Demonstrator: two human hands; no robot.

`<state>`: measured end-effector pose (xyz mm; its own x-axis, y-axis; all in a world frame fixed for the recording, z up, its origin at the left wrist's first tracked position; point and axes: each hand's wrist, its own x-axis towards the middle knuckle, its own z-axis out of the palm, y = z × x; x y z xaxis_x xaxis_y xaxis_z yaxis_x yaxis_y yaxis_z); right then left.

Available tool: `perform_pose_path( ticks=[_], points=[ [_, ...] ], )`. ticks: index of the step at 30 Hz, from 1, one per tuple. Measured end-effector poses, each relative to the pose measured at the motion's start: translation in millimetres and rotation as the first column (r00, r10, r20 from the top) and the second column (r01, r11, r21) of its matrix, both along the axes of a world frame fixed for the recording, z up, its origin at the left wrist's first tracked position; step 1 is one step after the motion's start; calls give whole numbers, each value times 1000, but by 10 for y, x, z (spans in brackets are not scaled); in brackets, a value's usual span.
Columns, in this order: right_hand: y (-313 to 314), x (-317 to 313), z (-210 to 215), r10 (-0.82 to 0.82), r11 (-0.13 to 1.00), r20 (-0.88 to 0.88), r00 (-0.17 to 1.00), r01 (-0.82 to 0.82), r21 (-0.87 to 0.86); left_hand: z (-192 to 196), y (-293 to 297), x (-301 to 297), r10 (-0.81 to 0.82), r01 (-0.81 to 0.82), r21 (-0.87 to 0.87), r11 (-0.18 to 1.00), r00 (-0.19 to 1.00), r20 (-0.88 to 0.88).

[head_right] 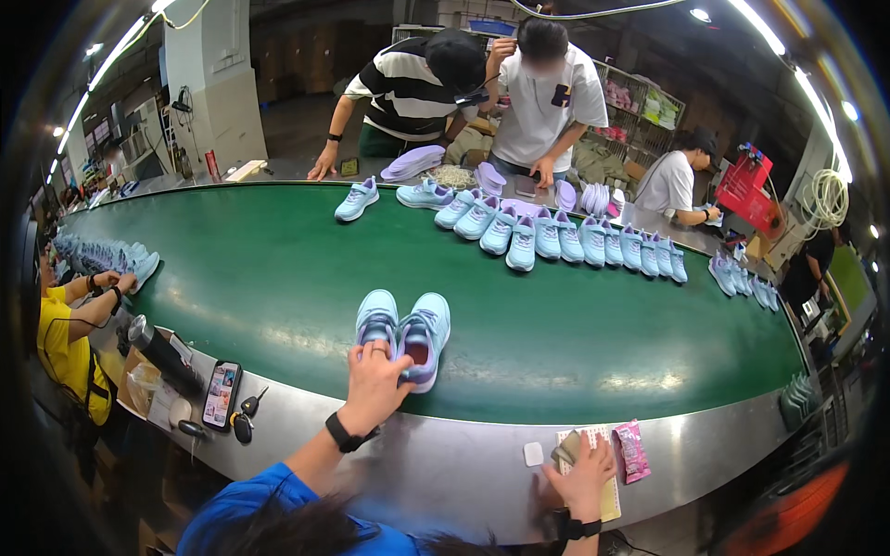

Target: The person picks up pairs of light blue and purple sneakers from a green conveyor belt, inspects them by turning them over and checking the interior, and places them back on the belt. The person also uses a small handheld tool to adjust or clean the inside of the shoes.

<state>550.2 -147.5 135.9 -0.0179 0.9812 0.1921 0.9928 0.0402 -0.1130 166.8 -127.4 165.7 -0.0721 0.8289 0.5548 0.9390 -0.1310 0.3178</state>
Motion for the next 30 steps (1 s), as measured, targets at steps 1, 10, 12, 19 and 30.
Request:
perform_pose_path(
  ticks=[1,10,12,19,30],
  points=[
    [-23,-109,-19,17,1000,-12,1000,-17,17,-115,93,-19,35,-35,1,999,999,-16],
    [-206,-1208,-23,483,869,-71,873,-487,-81,-646,-34,83,56,-47,-181,982,997,46],
    [-237,-1429,-52,574,808,-67,816,-578,-111,-726,-11,50,37,-24,-181,983,997,68],
    [-316,-1903,-83,603,790,64,795,-584,-185,-912,3,-93,16,-1,-141,990,994,106],
    [810,-1661,-103,617,604,-513,597,-777,-178,-1030,56,-206,29,-20,-50,999,983,180]
  ],
)
